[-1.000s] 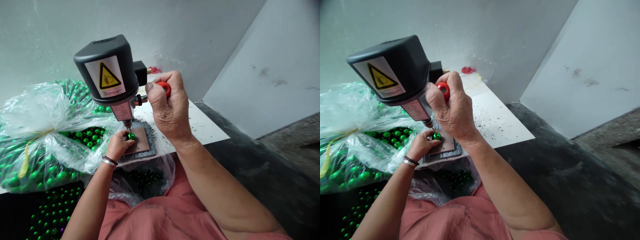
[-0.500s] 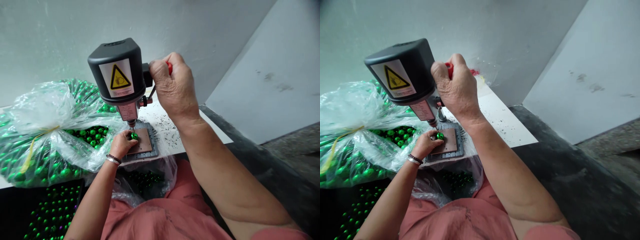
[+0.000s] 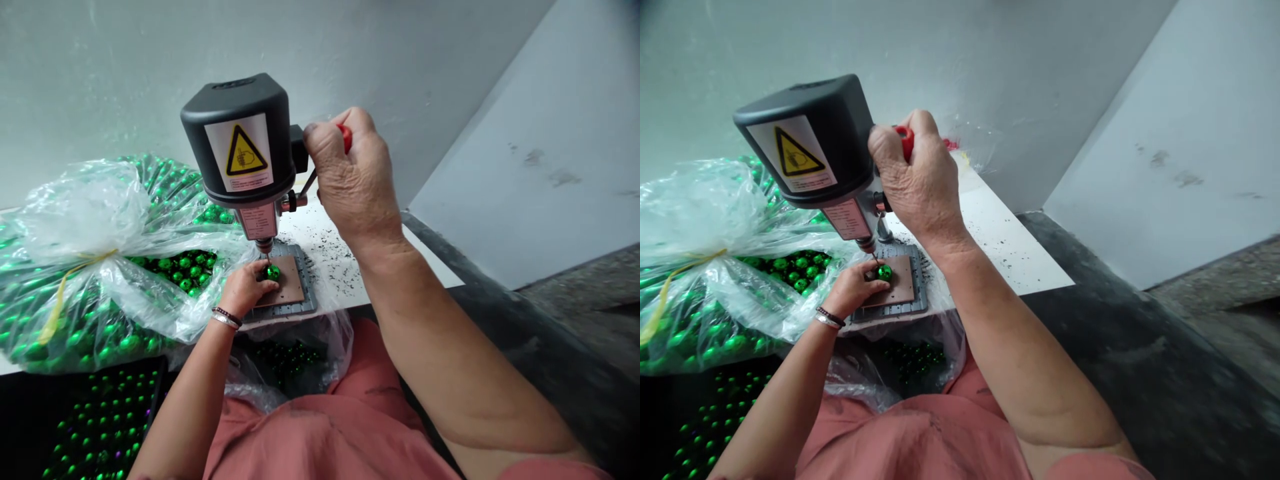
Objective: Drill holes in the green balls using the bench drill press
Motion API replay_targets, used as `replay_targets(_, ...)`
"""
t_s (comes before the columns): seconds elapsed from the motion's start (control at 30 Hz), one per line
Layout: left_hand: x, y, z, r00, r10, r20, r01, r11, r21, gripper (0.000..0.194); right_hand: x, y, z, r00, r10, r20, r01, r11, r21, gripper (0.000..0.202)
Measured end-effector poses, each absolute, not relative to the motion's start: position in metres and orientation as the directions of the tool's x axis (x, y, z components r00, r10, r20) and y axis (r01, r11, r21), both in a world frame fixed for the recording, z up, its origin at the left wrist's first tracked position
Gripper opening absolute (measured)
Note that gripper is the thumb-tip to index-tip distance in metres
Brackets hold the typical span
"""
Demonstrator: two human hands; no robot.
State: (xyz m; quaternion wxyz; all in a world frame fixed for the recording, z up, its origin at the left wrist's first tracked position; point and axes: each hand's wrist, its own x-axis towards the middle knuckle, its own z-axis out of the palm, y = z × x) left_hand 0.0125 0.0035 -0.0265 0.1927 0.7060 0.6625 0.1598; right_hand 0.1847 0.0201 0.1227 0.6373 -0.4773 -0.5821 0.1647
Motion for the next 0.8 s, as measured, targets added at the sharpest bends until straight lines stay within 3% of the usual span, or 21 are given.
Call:
replay_targets(0.1, 0.010, 0.001, -0.030, 0.080, 0.997, -0.020, 0.836, -0.056, 0.546, 0.049, 0.185, 0.020, 0.119, 0.260, 0.760, 0.595, 0.314, 0.517, -0.797, 0.029)
replay_targets(0.3, 0.013, 0.001, -0.033, 0.018, 1.000, -0.011, 0.834, -0.009, 0.552, 0.047, 0.187, 0.015, 0.109, 0.218, 0.744, 0.631, 0.245, 0.584, -0.774, 0.028)
replay_targets(0.57, 0.012, 0.002, -0.033, 0.089, 0.996, -0.002, 0.857, -0.075, 0.510, 0.041, 0.187, -0.017, 0.078, 0.297, 0.650, 0.700, 0.452, 0.550, -0.702, 0.017)
replay_targets(0.8, 0.014, 0.000, -0.033, 0.079, 0.997, 0.004, 0.876, -0.072, 0.477, 0.038, 0.181, -0.026, 0.052, 0.321, 0.593, 0.738, 0.494, 0.560, -0.665, 0.009)
